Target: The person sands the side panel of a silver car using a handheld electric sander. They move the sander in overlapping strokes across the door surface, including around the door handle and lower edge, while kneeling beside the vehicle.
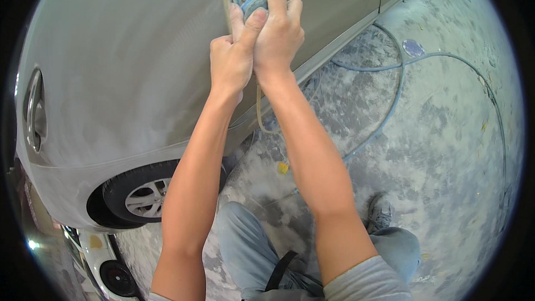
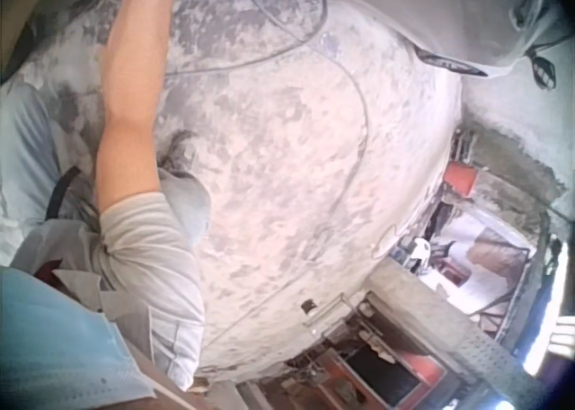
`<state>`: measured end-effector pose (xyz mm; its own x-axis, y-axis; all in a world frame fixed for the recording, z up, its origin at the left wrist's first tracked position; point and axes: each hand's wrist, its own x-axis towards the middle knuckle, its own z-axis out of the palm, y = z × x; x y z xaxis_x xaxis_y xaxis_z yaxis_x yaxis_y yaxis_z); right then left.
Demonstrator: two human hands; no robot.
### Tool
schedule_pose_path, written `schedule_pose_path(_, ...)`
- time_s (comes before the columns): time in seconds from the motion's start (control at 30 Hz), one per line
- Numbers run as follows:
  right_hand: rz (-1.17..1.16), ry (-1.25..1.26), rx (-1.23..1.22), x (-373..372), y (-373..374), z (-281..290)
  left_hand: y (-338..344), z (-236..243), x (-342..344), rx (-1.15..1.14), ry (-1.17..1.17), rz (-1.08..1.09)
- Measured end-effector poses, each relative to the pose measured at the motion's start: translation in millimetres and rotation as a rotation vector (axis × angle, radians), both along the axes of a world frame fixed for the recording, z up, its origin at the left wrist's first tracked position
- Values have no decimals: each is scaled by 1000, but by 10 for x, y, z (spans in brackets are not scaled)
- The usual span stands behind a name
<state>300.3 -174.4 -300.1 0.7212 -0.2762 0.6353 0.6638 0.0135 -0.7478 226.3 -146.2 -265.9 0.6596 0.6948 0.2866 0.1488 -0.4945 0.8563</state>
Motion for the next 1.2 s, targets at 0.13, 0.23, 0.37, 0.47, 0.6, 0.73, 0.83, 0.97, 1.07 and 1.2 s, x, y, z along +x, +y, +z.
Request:
schedule_pose_path(0.13,119,-42,23,-715,183,-67,211,-149,-797,17,4,52)
schedule_pose_path(0.23,279,-118,-48,-1487,320,-156,361,-414,-1643,-70,-245,44)
schedule_pose_path(0.37,414,-300,-105,-2029,391,-257,376,-791,-2212,-191,-572,173)
schedule_pose_path(0.47,385,-270,-93,-1814,355,-291,473,-781,-2045,-155,-443,47)
schedule_pose_path(0.6,219,-129,-88,-964,223,-299,392,-549,-1137,-63,-135,-22)
schedule_pose_path(0.73,93,-65,-2,-565,176,-354,141,-471,-633,1,-111,24)
schedule_pose_path(0.83,148,-94,-22,-959,249,-452,200,-571,-1095,-51,-138,10)
schedule_pose_path(0.97,347,-247,-46,-1839,385,-585,385,-959,-2069,-21,-315,116)
schedule_pose_path(1.07,471,-311,-112,-2033,416,-636,455,-1157,-2293,-135,-496,140)
schedule_pose_path(1.2,325,-206,-103,-1426,322,-625,473,-964,-1702,-34,-219,-27)
